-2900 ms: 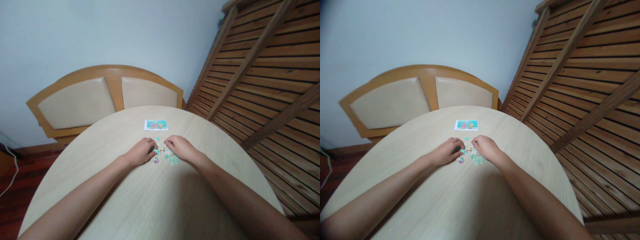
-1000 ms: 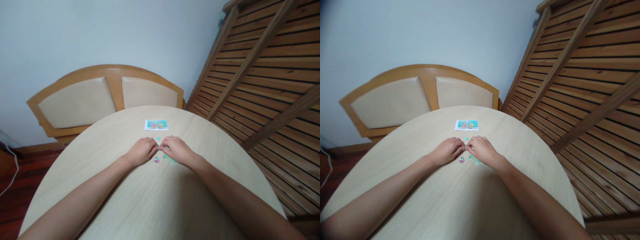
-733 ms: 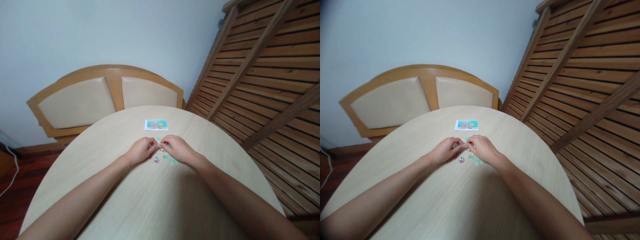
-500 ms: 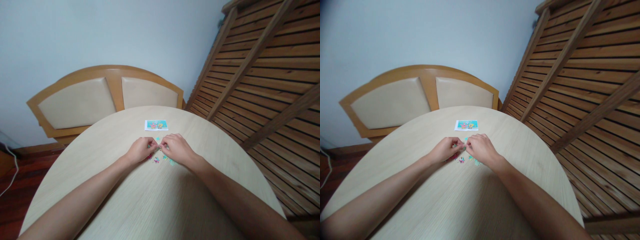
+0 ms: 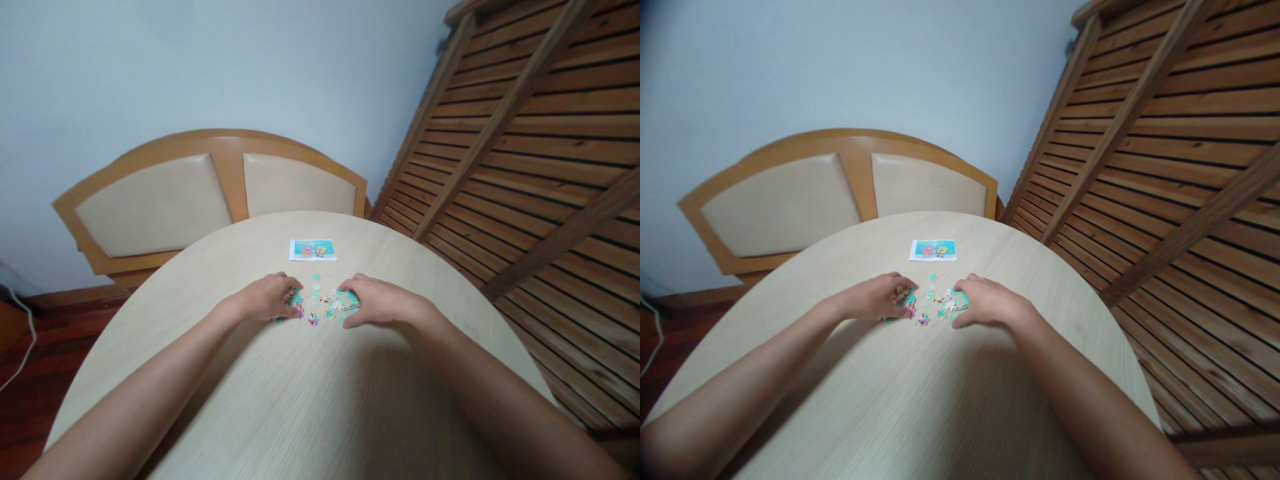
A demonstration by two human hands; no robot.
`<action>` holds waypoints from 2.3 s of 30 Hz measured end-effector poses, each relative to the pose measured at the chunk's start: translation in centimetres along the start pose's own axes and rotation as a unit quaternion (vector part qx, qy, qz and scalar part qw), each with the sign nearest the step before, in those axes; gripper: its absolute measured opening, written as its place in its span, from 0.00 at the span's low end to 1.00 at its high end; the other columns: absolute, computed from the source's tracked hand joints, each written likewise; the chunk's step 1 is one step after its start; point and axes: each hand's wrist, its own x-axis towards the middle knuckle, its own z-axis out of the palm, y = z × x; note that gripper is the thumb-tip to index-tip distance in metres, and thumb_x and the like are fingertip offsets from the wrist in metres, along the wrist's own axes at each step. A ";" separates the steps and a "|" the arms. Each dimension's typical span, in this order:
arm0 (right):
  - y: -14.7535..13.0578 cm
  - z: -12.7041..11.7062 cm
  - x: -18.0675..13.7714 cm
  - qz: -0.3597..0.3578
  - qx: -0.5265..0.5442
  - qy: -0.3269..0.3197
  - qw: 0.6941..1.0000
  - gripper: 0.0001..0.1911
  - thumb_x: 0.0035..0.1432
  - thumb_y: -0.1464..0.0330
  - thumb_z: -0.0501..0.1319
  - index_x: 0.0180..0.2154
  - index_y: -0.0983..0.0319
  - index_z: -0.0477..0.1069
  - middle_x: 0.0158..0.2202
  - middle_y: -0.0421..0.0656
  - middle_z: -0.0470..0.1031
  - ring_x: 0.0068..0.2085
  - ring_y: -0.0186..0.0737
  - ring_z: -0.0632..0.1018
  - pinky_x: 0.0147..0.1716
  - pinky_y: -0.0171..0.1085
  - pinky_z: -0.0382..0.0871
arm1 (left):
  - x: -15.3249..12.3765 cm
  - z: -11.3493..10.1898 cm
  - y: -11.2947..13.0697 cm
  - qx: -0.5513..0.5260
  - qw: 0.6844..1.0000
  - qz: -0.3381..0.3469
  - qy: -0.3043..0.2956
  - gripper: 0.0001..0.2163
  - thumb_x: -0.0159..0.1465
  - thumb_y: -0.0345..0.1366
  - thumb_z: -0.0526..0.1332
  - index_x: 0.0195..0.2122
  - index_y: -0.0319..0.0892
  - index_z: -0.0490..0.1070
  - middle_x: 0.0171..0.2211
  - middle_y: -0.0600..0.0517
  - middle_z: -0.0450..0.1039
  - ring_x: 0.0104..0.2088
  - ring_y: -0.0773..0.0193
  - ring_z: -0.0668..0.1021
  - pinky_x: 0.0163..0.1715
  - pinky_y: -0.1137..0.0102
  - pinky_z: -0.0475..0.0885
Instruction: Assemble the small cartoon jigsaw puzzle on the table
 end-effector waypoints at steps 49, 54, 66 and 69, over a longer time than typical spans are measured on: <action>-2.3 1.9 2.9 -0.078 0.497 0.092 0.859 0.14 0.51 0.60 0.73 0.36 0.63 0.78 0.35 0.44 0.82 0.37 0.39 0.80 0.42 0.39 0.73 | 0.9 1.1 4.1 -0.209 0.966 0.023 0.154 0.06 0.63 0.36 0.58 0.33 0.40 0.72 0.27 0.52 0.75 0.27 0.65 0.74 0.27 0.73 0.65; -2.1 1.8 2.9 -0.092 0.486 0.094 0.864 0.13 0.53 0.62 0.71 0.38 0.63 0.78 0.36 0.44 0.82 0.38 0.39 0.80 0.43 0.40 0.73 | 1.1 1.3 4.0 -0.208 0.963 0.003 0.172 0.07 0.64 0.37 0.59 0.33 0.40 0.72 0.27 0.53 0.75 0.26 0.66 0.74 0.26 0.73 0.64; -2.5 1.1 1.9 -0.161 0.281 0.183 0.928 0.05 0.60 0.69 0.65 0.38 0.59 0.80 0.41 0.43 0.84 0.44 0.42 0.82 0.48 0.41 0.72 | 1.2 1.5 4.4 -0.230 0.951 -0.040 0.202 0.03 0.60 0.34 0.60 0.30 0.41 0.70 0.26 0.53 0.74 0.26 0.65 0.73 0.27 0.72 0.64; -2.9 1.1 1.8 -0.177 0.217 0.233 0.931 0.07 0.60 0.71 0.64 0.40 0.57 0.80 0.43 0.42 0.83 0.46 0.43 0.81 0.50 0.41 0.71 | 1.5 1.8 4.1 -0.273 0.938 -0.044 0.207 0.03 0.59 0.33 0.58 0.30 0.41 0.69 0.26 0.53 0.74 0.26 0.65 0.74 0.28 0.72 0.65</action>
